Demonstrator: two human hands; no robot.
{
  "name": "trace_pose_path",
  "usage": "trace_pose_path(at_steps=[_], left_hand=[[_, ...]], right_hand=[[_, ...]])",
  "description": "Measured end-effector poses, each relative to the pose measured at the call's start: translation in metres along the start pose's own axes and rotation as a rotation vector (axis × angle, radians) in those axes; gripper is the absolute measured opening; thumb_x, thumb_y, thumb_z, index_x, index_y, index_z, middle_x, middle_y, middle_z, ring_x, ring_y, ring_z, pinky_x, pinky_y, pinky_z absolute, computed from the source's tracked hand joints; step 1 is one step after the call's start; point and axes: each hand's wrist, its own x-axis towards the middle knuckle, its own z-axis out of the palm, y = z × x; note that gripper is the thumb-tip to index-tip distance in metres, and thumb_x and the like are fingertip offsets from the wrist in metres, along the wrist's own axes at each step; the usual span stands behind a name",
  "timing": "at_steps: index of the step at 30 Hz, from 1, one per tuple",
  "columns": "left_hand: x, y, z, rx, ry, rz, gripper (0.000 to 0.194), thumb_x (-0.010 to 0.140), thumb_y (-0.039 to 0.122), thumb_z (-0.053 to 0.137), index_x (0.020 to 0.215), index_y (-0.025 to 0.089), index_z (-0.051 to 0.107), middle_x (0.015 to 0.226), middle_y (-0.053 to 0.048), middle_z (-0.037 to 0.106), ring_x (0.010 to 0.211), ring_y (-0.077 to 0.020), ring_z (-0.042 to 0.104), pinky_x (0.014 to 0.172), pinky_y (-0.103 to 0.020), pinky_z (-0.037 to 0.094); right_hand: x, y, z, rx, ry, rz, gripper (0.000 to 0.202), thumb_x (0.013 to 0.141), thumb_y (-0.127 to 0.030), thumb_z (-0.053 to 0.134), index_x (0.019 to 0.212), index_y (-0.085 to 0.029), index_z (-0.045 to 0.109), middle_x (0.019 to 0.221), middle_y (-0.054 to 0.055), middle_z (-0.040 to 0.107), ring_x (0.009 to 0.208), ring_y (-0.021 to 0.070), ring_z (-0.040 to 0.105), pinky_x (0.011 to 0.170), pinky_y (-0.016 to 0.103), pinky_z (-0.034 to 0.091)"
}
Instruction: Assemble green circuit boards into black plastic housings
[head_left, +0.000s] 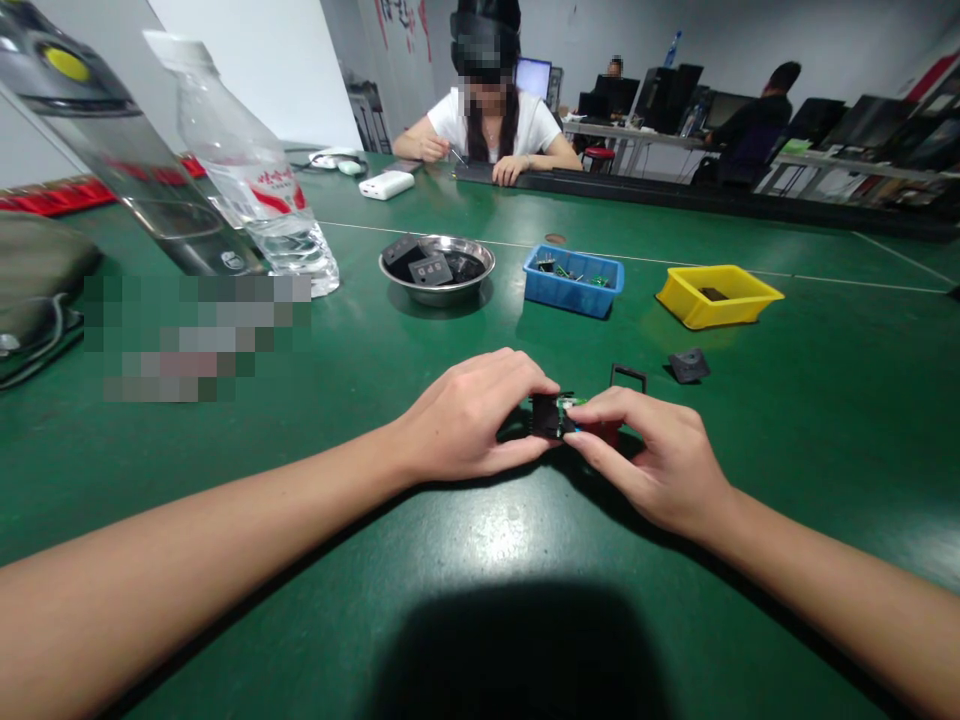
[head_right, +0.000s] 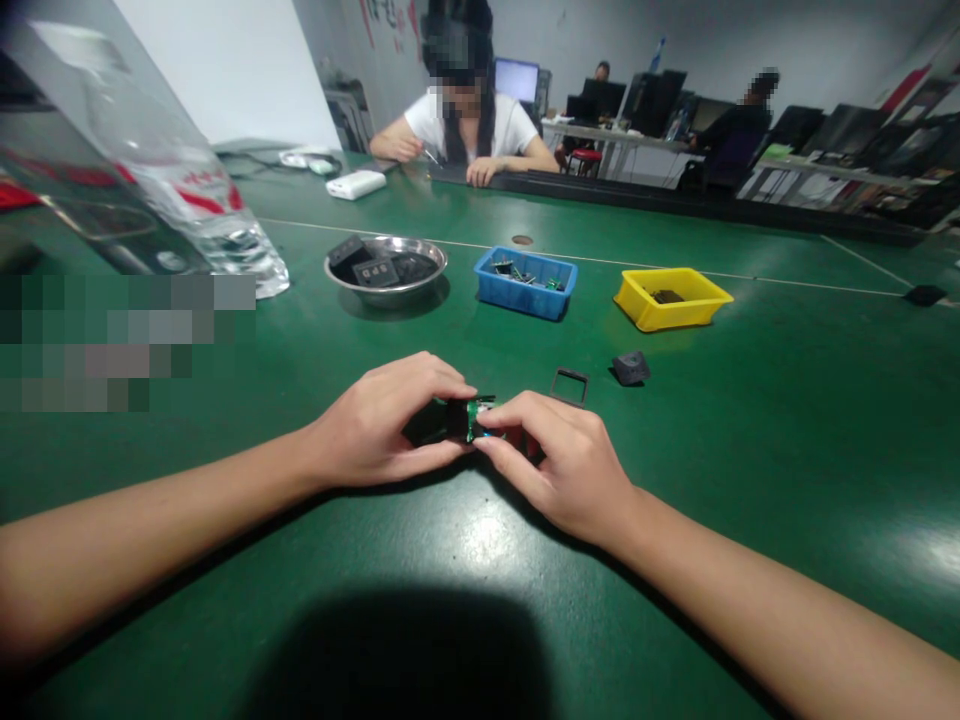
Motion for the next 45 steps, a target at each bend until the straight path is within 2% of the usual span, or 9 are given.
trace_pose_path(at_steps=[4, 8, 14, 22, 26, 30, 34, 39, 45], left_hand=[[0.000, 0.000, 0.001, 0.056, 0.002, 0.047, 0.023, 0.097, 0.031, 0.065, 0.113, 0.016, 0.060, 0.099, -0.010, 0.072, 0.092, -0.0213, 0.069, 0.081, -0.033, 0.057], [0.001, 0.001, 0.000, 0.061, 0.030, 0.045, 0.025, 0.096, 0.033, 0.067, 0.114, 0.016, 0.060, 0.099, -0.010, 0.072, 0.092, -0.0213, 0.069, 0.081, -0.033, 0.057], [0.000, 0.001, -0.001, 0.085, 0.032, 0.032, 0.026, 0.098, 0.036, 0.066, 0.114, 0.017, 0.061, 0.105, -0.011, 0.072, 0.096, -0.0206, 0.069, 0.085, -0.032, 0.057], [0.000, 0.006, 0.001, 0.053, 0.031, 0.102, 0.032, 0.097, 0.037, 0.070, 0.118, 0.016, 0.058, 0.107, -0.012, 0.073, 0.098, -0.0218, 0.070, 0.085, -0.033, 0.057], [0.000, 0.006, 0.001, -0.001, 0.021, 0.073, 0.032, 0.097, 0.035, 0.069, 0.120, 0.016, 0.057, 0.107, -0.011, 0.072, 0.100, -0.0211, 0.069, 0.087, -0.032, 0.057], [-0.002, 0.002, 0.000, 0.013, -0.024, 0.032, 0.036, 0.100, 0.031, 0.063, 0.132, 0.016, 0.054, 0.113, -0.012, 0.069, 0.102, -0.0205, 0.068, 0.089, -0.032, 0.057], [-0.003, -0.007, -0.002, 0.023, -0.047, -0.043, 0.020, 0.100, 0.028, 0.059, 0.117, 0.018, 0.060, 0.111, -0.010, 0.065, 0.100, -0.0182, 0.066, 0.089, -0.028, 0.056], [-0.003, -0.020, -0.003, 0.010, -0.092, -0.154, 0.015, 0.098, 0.031, 0.060, 0.102, 0.016, 0.060, 0.103, -0.008, 0.066, 0.094, -0.0190, 0.064, 0.085, -0.030, 0.053], [-0.004, -0.027, -0.003, 0.001, -0.133, -0.269, 0.019, 0.095, 0.036, 0.061, 0.098, 0.017, 0.060, 0.101, -0.008, 0.067, 0.092, -0.0208, 0.065, 0.083, -0.033, 0.051]], right_hand=[[0.002, 0.001, 0.000, 0.039, -0.038, 0.016, 0.007, 0.097, -0.023, 0.069, 0.103, -0.020, 0.071, 0.083, 0.004, 0.075, 0.067, 0.0149, 0.067, 0.061, 0.027, 0.053], [0.002, 0.001, -0.001, 0.070, -0.001, 0.024, 0.010, 0.097, -0.021, 0.068, 0.106, -0.021, 0.072, 0.086, 0.005, 0.074, 0.071, 0.0161, 0.066, 0.063, 0.029, 0.053], [0.003, 0.002, -0.002, 0.108, 0.032, 0.033, 0.005, 0.095, -0.019, 0.068, 0.095, -0.023, 0.071, 0.084, 0.004, 0.072, 0.069, 0.0161, 0.064, 0.062, 0.031, 0.051], [0.003, 0.005, -0.001, 0.110, -0.003, 0.014, 0.009, 0.094, -0.013, 0.067, 0.093, -0.022, 0.070, 0.083, 0.003, 0.069, 0.069, 0.0139, 0.060, 0.062, 0.029, 0.050], [0.004, 0.003, -0.001, 0.089, 0.032, -0.011, 0.009, 0.093, -0.013, 0.067, 0.092, -0.022, 0.069, 0.083, 0.003, 0.069, 0.067, 0.0139, 0.060, 0.061, 0.029, 0.049], [0.005, 0.005, -0.006, -0.004, 0.109, 0.042, 0.010, 0.093, -0.015, 0.066, 0.088, -0.023, 0.067, 0.078, 0.002, 0.070, 0.068, 0.0159, 0.062, 0.064, 0.031, 0.050], [0.010, 0.025, -0.018, -0.140, 0.156, 0.137, 0.008, 0.092, -0.016, 0.063, 0.086, -0.022, 0.067, 0.082, 0.003, 0.071, 0.070, 0.0173, 0.063, 0.068, 0.032, 0.052], [0.014, 0.052, -0.028, -0.446, 0.002, 0.195, 0.010, 0.087, -0.020, 0.060, 0.088, -0.019, 0.070, 0.094, 0.011, 0.073, 0.090, 0.0271, 0.069, 0.083, 0.041, 0.054], [0.009, 0.048, -0.024, -0.629, -0.233, 0.290, 0.022, 0.090, -0.026, 0.060, 0.105, -0.016, 0.073, 0.108, 0.015, 0.073, 0.103, 0.0338, 0.067, 0.092, 0.049, 0.054]])
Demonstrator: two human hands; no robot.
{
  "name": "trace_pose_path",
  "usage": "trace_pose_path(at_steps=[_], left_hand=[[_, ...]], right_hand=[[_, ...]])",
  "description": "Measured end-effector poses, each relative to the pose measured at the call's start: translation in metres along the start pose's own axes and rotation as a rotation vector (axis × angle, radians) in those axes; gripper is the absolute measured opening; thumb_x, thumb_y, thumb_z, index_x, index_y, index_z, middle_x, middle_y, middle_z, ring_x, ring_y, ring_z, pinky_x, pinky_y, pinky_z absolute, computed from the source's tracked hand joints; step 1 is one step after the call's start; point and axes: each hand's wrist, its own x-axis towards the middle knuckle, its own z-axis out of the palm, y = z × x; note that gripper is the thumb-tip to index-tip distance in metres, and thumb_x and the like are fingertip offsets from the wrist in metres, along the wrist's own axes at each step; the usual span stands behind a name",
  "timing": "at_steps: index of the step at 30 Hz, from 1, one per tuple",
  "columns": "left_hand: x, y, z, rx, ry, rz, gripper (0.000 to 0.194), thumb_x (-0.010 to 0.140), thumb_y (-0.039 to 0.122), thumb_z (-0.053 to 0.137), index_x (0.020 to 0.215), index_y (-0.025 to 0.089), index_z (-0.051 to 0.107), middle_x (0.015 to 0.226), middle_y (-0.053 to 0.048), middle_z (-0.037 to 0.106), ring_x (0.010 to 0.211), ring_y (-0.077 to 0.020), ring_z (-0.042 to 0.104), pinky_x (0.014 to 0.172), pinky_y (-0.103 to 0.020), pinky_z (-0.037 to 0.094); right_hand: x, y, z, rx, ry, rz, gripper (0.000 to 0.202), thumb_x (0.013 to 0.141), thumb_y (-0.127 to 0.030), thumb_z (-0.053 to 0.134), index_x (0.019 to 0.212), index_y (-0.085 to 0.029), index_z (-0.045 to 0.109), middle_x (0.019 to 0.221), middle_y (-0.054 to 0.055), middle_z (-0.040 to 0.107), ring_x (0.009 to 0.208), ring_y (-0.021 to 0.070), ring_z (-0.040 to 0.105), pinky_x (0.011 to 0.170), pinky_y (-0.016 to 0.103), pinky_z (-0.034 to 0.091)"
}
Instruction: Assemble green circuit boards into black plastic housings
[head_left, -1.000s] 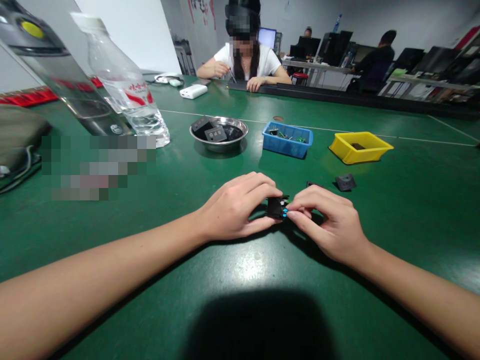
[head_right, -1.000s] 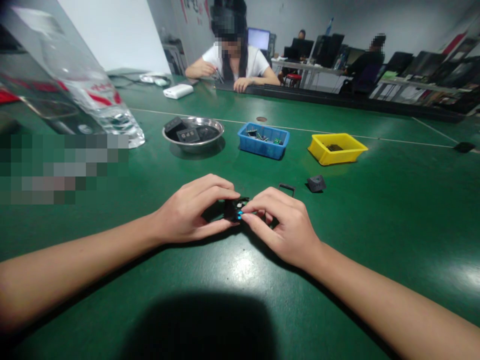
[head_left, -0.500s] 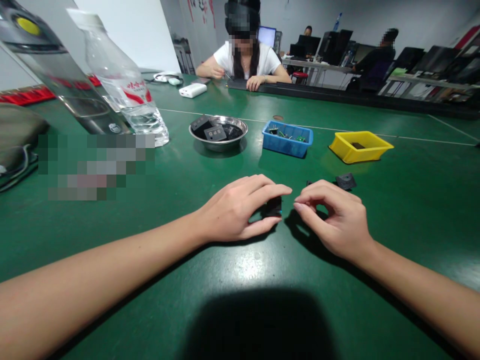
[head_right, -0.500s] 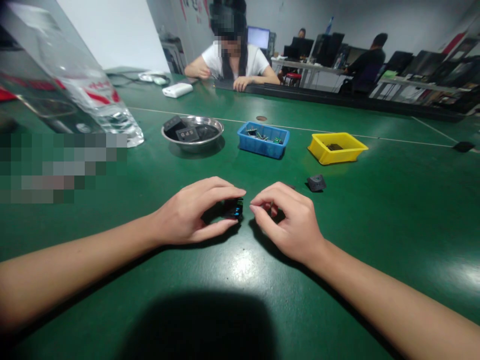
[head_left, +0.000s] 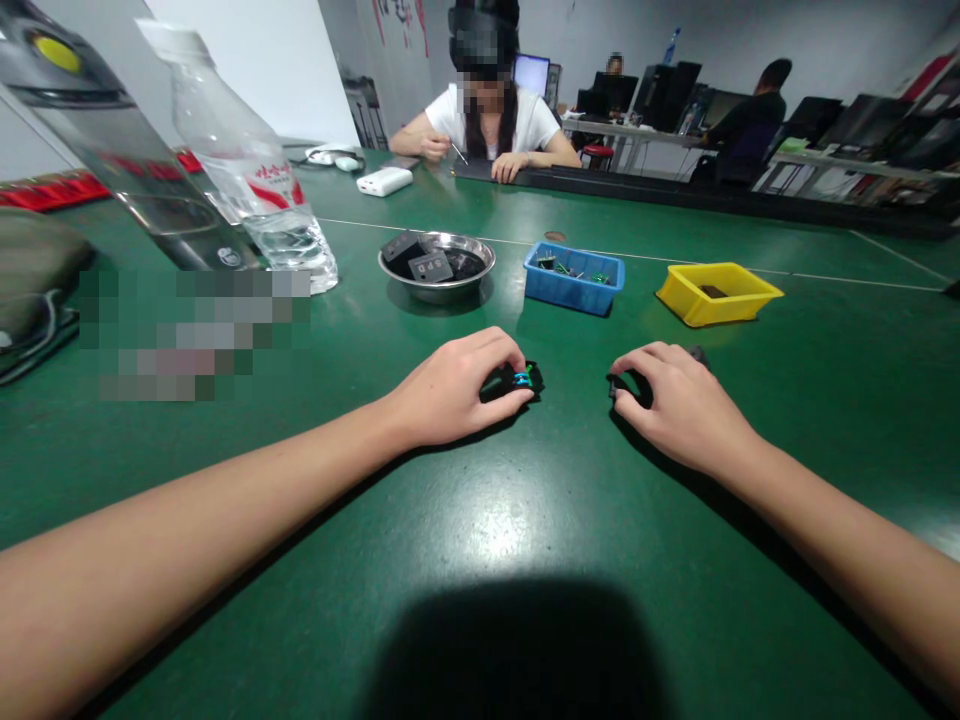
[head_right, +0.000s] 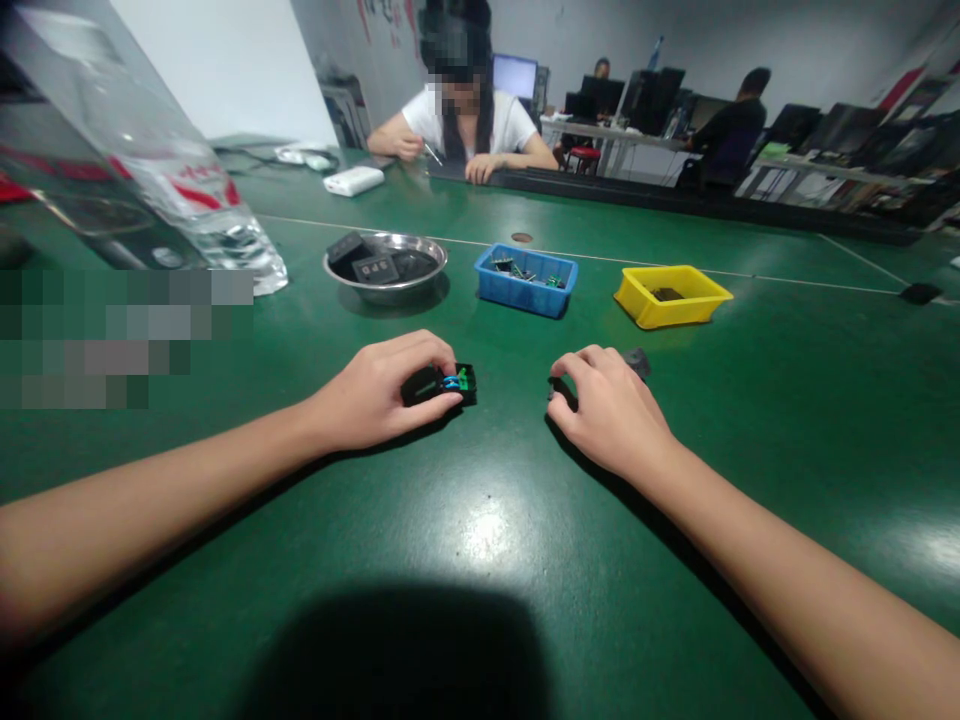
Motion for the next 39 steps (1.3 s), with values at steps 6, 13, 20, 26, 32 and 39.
trace_pose_path(at_steps=[6, 13, 20, 26, 32, 39], left_hand=[[0.001, 0.001, 0.001, -0.020, -0.037, -0.056, 0.020, 0.093, 0.036, 0.064, 0.101, 0.018, 0.060, 0.099, -0.005, 0.068, 0.088, -0.0198, 0.065, 0.079, -0.031, 0.050], [0.001, 0.001, 0.001, -0.030, -0.047, -0.109, 0.029, 0.089, 0.036, 0.069, 0.109, 0.018, 0.056, 0.097, -0.004, 0.067, 0.083, -0.0187, 0.064, 0.074, -0.029, 0.047], [0.002, 0.001, 0.000, -0.042, -0.092, -0.162, 0.059, 0.081, 0.056, 0.081, 0.120, 0.018, 0.057, 0.086, 0.000, 0.064, 0.075, -0.0196, 0.063, 0.068, -0.029, 0.044], [0.003, -0.002, 0.002, -0.003, -0.151, -0.115, 0.064, 0.085, 0.058, 0.077, 0.133, 0.018, 0.061, 0.090, -0.003, 0.069, 0.081, -0.0223, 0.066, 0.074, -0.031, 0.046], [0.004, -0.002, 0.000, -0.020, -0.172, -0.169, 0.055, 0.079, 0.059, 0.082, 0.110, 0.018, 0.063, 0.088, -0.002, 0.068, 0.076, -0.0201, 0.064, 0.069, -0.029, 0.042], [0.004, 0.003, -0.004, 0.006, -0.204, -0.106, 0.047, 0.084, 0.053, 0.075, 0.113, 0.018, 0.063, 0.093, -0.004, 0.068, 0.083, -0.0219, 0.065, 0.076, -0.032, 0.045]], right_hand=[[-0.004, -0.013, -0.001, 0.179, -0.038, -0.164, 0.022, 0.092, -0.025, 0.063, 0.111, -0.017, 0.070, 0.114, 0.014, 0.072, 0.108, 0.0321, 0.067, 0.098, 0.051, 0.055], [-0.006, -0.019, 0.002, 0.322, -0.044, -0.247, 0.031, 0.091, -0.032, 0.072, 0.119, -0.019, 0.069, 0.130, 0.016, 0.067, 0.122, 0.0313, 0.067, 0.104, 0.048, 0.056], [-0.003, -0.016, 0.001, 0.410, 0.027, -0.319, 0.020, 0.090, -0.015, 0.065, 0.108, -0.017, 0.072, 0.123, 0.016, 0.071, 0.115, 0.0263, 0.071, 0.101, 0.041, 0.058], [-0.006, -0.018, 0.003, 0.347, -0.036, -0.272, 0.038, 0.095, -0.031, 0.066, 0.130, -0.018, 0.070, 0.138, 0.021, 0.062, 0.130, 0.0343, 0.064, 0.108, 0.054, 0.054], [-0.006, -0.020, 0.002, 0.375, -0.074, -0.318, 0.022, 0.095, -0.027, 0.065, 0.114, -0.018, 0.072, 0.134, 0.018, 0.064, 0.125, 0.0301, 0.066, 0.107, 0.048, 0.054], [-0.003, -0.016, 0.003, 0.293, -0.023, -0.194, 0.022, 0.091, -0.029, 0.071, 0.111, -0.020, 0.067, 0.112, 0.012, 0.075, 0.106, 0.0287, 0.070, 0.092, 0.044, 0.056]])
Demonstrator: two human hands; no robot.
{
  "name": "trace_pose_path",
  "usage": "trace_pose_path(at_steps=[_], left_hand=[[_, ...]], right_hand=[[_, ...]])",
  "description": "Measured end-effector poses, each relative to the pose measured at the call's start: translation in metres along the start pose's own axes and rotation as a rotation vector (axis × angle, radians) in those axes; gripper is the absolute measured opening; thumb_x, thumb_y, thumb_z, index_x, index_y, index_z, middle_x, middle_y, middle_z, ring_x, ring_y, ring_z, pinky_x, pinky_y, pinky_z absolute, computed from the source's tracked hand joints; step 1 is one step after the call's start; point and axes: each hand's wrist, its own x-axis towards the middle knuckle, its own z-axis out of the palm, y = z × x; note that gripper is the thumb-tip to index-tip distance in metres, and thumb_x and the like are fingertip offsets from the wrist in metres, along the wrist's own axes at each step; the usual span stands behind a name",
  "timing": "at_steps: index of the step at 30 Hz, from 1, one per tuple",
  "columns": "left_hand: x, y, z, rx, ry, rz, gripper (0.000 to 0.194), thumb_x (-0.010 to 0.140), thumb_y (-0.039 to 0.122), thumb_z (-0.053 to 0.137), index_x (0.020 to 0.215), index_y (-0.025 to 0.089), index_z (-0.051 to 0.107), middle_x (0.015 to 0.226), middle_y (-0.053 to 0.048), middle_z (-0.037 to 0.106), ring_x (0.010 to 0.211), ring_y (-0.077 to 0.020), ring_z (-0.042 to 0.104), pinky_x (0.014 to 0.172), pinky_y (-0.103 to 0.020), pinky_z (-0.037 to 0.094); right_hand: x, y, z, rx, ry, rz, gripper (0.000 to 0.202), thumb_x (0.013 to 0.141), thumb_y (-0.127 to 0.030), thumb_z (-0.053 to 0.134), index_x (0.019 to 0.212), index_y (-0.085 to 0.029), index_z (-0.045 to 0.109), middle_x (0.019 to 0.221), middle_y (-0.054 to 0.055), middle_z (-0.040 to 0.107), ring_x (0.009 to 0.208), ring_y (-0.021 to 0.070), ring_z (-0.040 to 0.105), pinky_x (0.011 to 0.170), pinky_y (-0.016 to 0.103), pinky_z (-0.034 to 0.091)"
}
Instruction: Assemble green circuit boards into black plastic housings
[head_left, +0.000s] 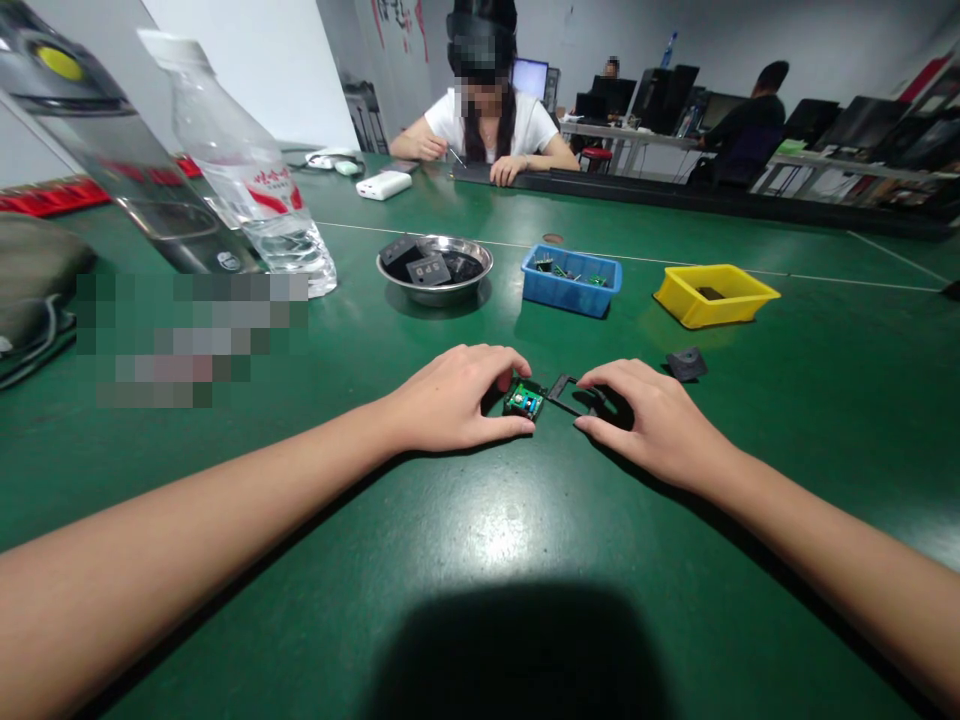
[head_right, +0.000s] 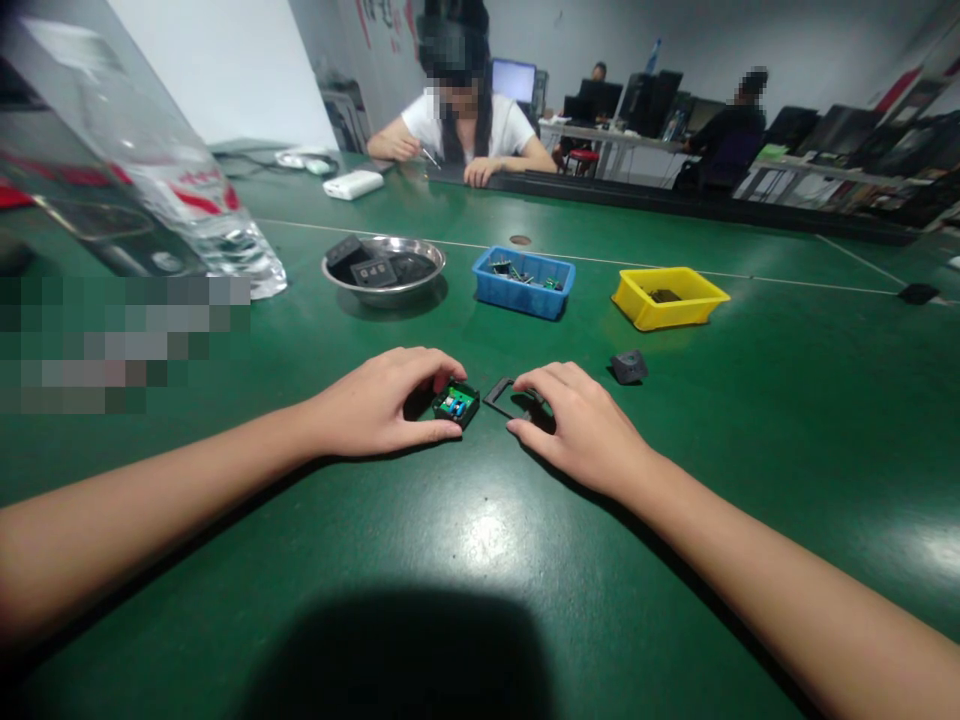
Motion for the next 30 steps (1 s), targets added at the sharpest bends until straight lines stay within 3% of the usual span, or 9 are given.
trace_pose_path(at_steps=[4, 8, 13, 18, 24, 30], left_hand=[[-0.002, 0.002, -0.001, 0.004, 0.002, 0.044, 0.032, 0.086, 0.038, 0.069, 0.111, 0.018, 0.065, 0.092, -0.004, 0.068, 0.082, -0.0210, 0.065, 0.077, -0.032, 0.046], [-0.002, 0.000, 0.001, -0.028, 0.020, 0.025, 0.033, 0.085, 0.043, 0.072, 0.104, 0.017, 0.064, 0.088, -0.003, 0.067, 0.078, -0.0195, 0.063, 0.073, -0.031, 0.044], [-0.003, 0.009, 0.007, -0.073, 0.022, 0.032, 0.038, 0.084, 0.049, 0.079, 0.101, 0.018, 0.064, 0.088, -0.002, 0.067, 0.077, -0.0182, 0.063, 0.070, -0.029, 0.043], [-0.006, 0.021, 0.012, -0.070, 0.021, 0.056, 0.045, 0.084, 0.053, 0.081, 0.107, 0.018, 0.065, 0.096, -0.005, 0.072, 0.087, -0.0217, 0.066, 0.075, -0.030, 0.046], [-0.008, 0.021, 0.010, -0.060, 0.008, 0.127, 0.063, 0.079, 0.062, 0.082, 0.121, 0.018, 0.063, 0.108, -0.008, 0.073, 0.097, -0.0253, 0.068, 0.085, -0.035, 0.049], [-0.007, 0.019, 0.008, -0.038, 0.026, 0.156, 0.045, 0.091, 0.054, 0.072, 0.113, 0.016, 0.065, 0.105, -0.010, 0.074, 0.096, -0.0249, 0.067, 0.084, -0.035, 0.048]], right_hand=[[0.001, 0.001, 0.000, -0.002, 0.046, 0.034, 0.020, 0.087, -0.024, 0.070, 0.107, -0.020, 0.067, 0.100, 0.009, 0.076, 0.093, 0.0269, 0.071, 0.084, 0.041, 0.056], [0.001, -0.002, -0.003, 0.072, 0.152, 0.044, 0.025, 0.083, -0.021, 0.071, 0.108, -0.021, 0.066, 0.098, 0.007, 0.074, 0.086, 0.0237, 0.071, 0.081, 0.038, 0.058], [-0.002, -0.010, -0.005, 0.194, 0.255, -0.184, 0.030, 0.086, -0.020, 0.071, 0.114, -0.022, 0.062, 0.107, 0.008, 0.074, 0.095, 0.0230, 0.072, 0.083, 0.037, 0.060], [-0.004, -0.017, -0.001, 0.231, 0.200, -0.362, 0.036, 0.088, -0.017, 0.070, 0.122, -0.022, 0.060, 0.110, 0.010, 0.073, 0.103, 0.0227, 0.072, 0.091, 0.038, 0.061], [-0.004, -0.018, 0.000, 0.225, 0.174, -0.361, 0.035, 0.090, -0.019, 0.068, 0.124, -0.023, 0.059, 0.111, 0.011, 0.073, 0.104, 0.0235, 0.073, 0.090, 0.039, 0.062], [-0.004, -0.016, 0.000, 0.258, 0.150, -0.334, 0.035, 0.090, -0.020, 0.069, 0.123, -0.022, 0.060, 0.112, 0.011, 0.072, 0.105, 0.0238, 0.071, 0.092, 0.039, 0.061]])
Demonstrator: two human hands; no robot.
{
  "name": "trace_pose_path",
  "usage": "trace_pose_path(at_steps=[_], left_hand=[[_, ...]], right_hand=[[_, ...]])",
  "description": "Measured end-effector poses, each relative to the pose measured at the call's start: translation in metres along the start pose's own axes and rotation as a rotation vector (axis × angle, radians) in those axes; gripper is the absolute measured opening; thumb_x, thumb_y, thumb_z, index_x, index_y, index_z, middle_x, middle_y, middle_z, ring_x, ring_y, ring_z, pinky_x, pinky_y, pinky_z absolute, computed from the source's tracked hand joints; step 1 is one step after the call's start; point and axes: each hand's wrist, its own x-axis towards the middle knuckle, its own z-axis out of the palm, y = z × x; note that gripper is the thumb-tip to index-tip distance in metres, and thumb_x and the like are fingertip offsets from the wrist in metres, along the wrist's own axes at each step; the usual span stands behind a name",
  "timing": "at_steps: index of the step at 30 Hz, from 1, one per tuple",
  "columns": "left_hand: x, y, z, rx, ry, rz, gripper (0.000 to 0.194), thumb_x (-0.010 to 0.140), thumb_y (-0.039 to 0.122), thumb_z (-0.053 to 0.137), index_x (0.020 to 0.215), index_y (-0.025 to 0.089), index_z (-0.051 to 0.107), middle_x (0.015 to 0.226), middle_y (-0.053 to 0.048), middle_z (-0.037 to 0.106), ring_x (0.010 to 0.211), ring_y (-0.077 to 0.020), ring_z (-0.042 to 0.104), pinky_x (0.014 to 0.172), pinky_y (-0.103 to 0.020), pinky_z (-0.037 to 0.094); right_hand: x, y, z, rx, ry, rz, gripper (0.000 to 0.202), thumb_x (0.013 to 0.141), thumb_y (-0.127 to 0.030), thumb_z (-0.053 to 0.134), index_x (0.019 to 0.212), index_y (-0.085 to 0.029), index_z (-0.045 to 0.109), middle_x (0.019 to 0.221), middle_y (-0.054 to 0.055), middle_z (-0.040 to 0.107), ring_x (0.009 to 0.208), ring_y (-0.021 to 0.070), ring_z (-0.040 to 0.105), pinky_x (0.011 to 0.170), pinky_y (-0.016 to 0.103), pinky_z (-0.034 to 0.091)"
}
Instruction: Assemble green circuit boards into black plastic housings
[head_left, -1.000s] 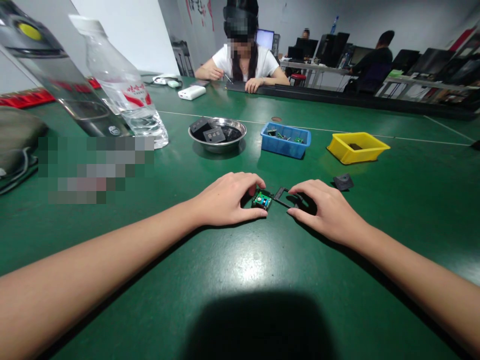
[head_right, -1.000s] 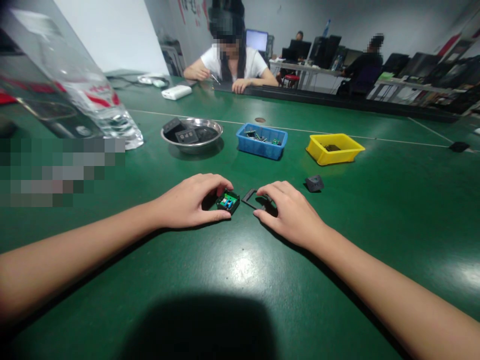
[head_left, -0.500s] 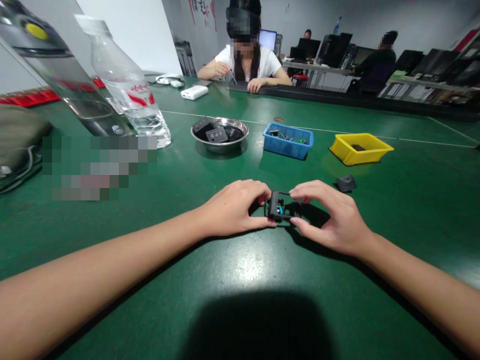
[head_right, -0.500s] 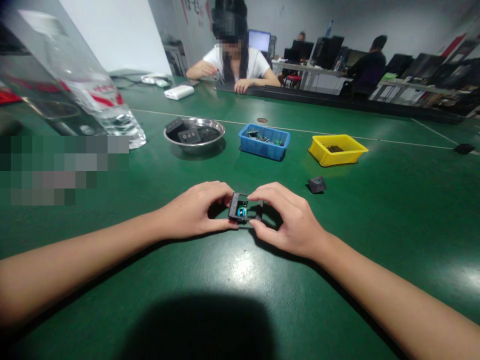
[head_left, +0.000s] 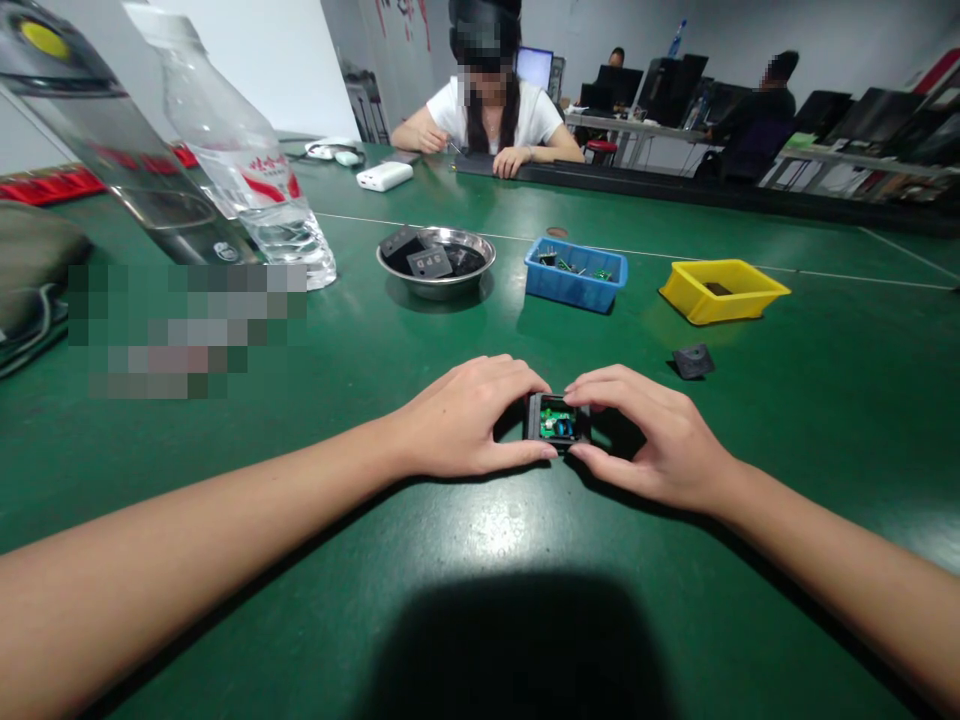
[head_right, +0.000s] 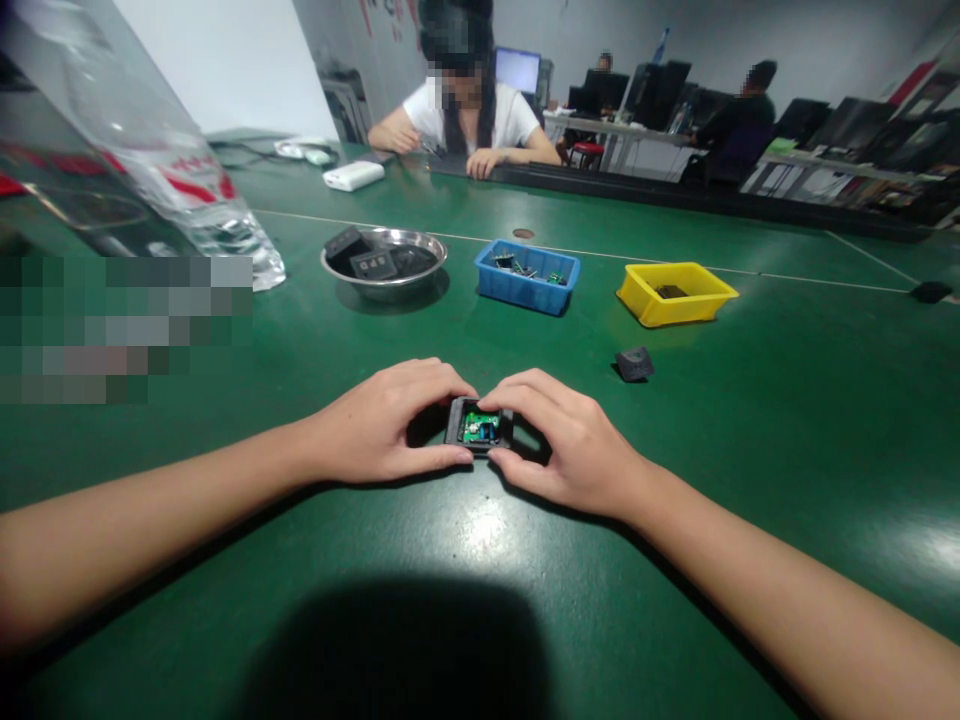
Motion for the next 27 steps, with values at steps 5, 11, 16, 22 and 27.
trace_pose_path(at_steps=[5, 11, 16, 22, 27], left_hand=[[-0.0007, -0.0009, 0.0002, -0.020, 0.004, -0.003, 0.044, 0.091, 0.053, 0.071, 0.115, 0.017, 0.065, 0.107, -0.010, 0.074, 0.097, -0.0242, 0.067, 0.086, -0.035, 0.049], [-0.0002, -0.0009, -0.0009, 0.000, -0.007, -0.004, 0.044, 0.092, 0.053, 0.069, 0.114, 0.015, 0.066, 0.105, -0.010, 0.074, 0.094, -0.0244, 0.067, 0.084, -0.035, 0.049], [-0.0001, -0.0006, -0.0012, 0.011, -0.008, -0.016, 0.042, 0.093, 0.053, 0.067, 0.112, 0.016, 0.066, 0.104, -0.010, 0.073, 0.093, -0.0238, 0.066, 0.083, -0.035, 0.049], [-0.0004, -0.0010, -0.0003, -0.025, -0.006, -0.014, 0.039, 0.093, 0.052, 0.067, 0.110, 0.016, 0.065, 0.103, -0.010, 0.073, 0.093, -0.0237, 0.067, 0.082, -0.034, 0.050], [-0.0006, -0.0011, 0.0010, -0.074, 0.010, -0.012, 0.037, 0.093, 0.050, 0.068, 0.108, 0.016, 0.065, 0.102, -0.010, 0.072, 0.092, -0.0231, 0.067, 0.082, -0.033, 0.050]], right_hand=[[-0.0003, 0.0045, -0.0016, 0.046, -0.070, 0.071, 0.040, 0.088, -0.024, 0.072, 0.126, -0.023, 0.060, 0.116, 0.010, 0.073, 0.103, 0.0235, 0.071, 0.090, 0.038, 0.061], [-0.0001, 0.0054, -0.0029, 0.064, -0.085, 0.127, 0.039, 0.086, -0.023, 0.074, 0.123, -0.022, 0.062, 0.112, 0.007, 0.075, 0.094, 0.0204, 0.072, 0.085, 0.033, 0.060], [0.0006, 0.0042, -0.0028, 0.065, -0.076, 0.142, 0.035, 0.087, -0.024, 0.074, 0.120, -0.022, 0.064, 0.108, 0.007, 0.075, 0.087, 0.0190, 0.070, 0.078, 0.031, 0.059], [0.0011, 0.0048, -0.0029, 0.098, -0.096, 0.164, 0.033, 0.087, -0.023, 0.074, 0.119, -0.021, 0.066, 0.105, 0.007, 0.075, 0.086, 0.0191, 0.068, 0.078, 0.033, 0.058], [0.0012, 0.0054, -0.0023, 0.115, -0.089, 0.161, 0.034, 0.088, -0.022, 0.074, 0.121, -0.020, 0.066, 0.106, 0.008, 0.074, 0.086, 0.0185, 0.068, 0.077, 0.032, 0.058]])
